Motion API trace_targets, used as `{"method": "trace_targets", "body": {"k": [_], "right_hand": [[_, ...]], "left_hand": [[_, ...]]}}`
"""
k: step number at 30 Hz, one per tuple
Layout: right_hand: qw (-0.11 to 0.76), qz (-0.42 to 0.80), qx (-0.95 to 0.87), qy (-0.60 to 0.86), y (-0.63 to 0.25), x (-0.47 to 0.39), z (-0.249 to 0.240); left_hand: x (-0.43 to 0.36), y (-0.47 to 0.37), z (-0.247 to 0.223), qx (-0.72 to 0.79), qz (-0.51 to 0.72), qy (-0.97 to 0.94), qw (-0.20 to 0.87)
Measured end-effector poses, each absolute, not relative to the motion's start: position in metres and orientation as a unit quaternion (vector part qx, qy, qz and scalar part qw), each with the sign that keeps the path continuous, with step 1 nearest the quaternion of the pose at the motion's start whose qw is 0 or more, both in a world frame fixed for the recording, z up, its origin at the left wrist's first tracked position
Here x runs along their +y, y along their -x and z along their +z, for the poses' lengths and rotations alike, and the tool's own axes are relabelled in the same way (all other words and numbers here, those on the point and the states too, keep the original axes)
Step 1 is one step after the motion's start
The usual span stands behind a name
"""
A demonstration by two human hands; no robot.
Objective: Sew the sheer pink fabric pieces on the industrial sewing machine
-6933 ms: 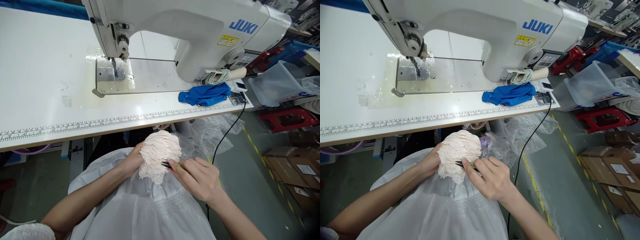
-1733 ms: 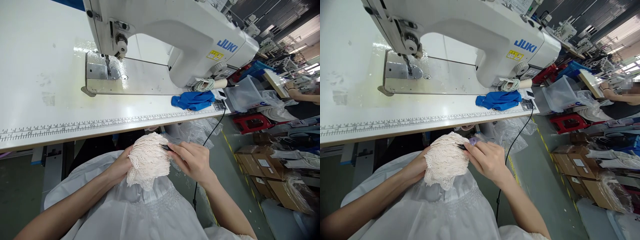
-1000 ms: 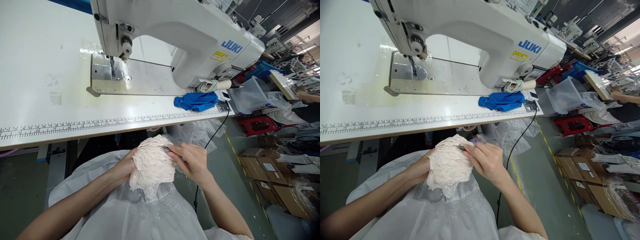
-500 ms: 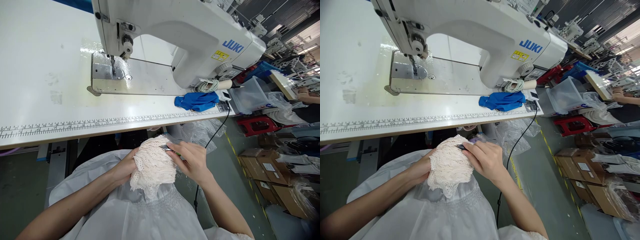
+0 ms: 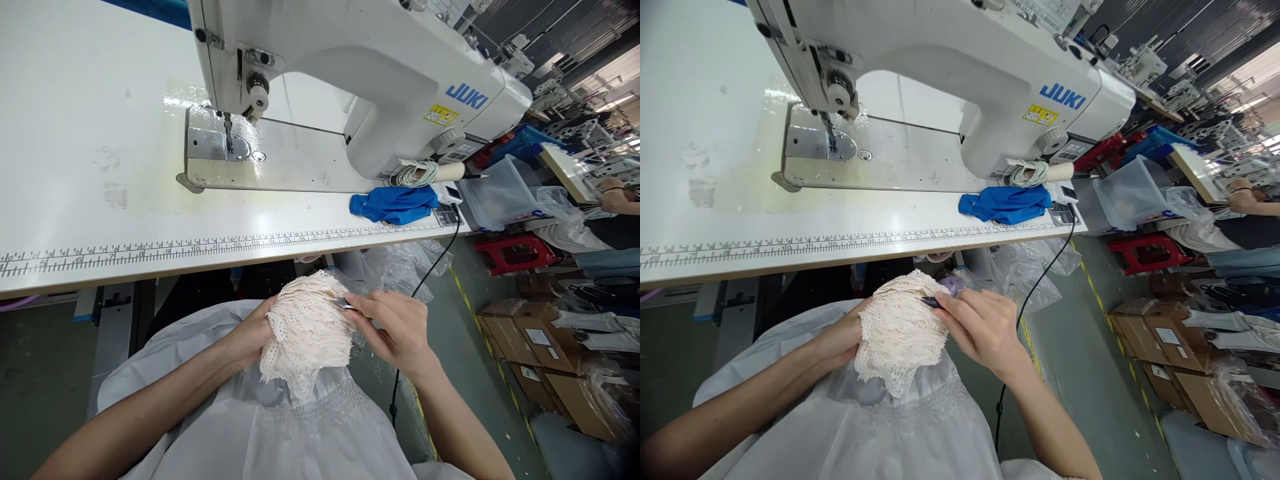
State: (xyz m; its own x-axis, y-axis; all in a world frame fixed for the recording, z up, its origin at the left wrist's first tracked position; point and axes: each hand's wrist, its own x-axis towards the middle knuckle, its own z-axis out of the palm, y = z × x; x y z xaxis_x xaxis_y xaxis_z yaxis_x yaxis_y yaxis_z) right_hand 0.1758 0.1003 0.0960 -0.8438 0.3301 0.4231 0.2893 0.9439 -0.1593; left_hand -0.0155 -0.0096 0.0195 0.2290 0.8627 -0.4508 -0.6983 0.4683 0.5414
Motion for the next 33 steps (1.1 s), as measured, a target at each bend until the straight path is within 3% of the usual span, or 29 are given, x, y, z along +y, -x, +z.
{"method": "trace_targets", "body": {"k": [6, 26, 33], "right_hand": [[0.211, -0.004, -0.968, 0.14, -0.178, 0.098, 0.097], [0.248, 0.042, -0.956, 0.151, -0.177, 0.096, 0.095], [0.216, 0.013, -0.967, 0.135, -0.179, 0.094, 0.097]], "left_hand": [[-0.008, 0.014, 0.027, 0.339, 0.504, -0.121, 0.785], [-0.007, 0.015, 0.03, 0.316, 0.512, -0.111, 0.791], [-0.005, 0.014, 0.033, 0.317, 0.499, -0.082, 0.802]]}}
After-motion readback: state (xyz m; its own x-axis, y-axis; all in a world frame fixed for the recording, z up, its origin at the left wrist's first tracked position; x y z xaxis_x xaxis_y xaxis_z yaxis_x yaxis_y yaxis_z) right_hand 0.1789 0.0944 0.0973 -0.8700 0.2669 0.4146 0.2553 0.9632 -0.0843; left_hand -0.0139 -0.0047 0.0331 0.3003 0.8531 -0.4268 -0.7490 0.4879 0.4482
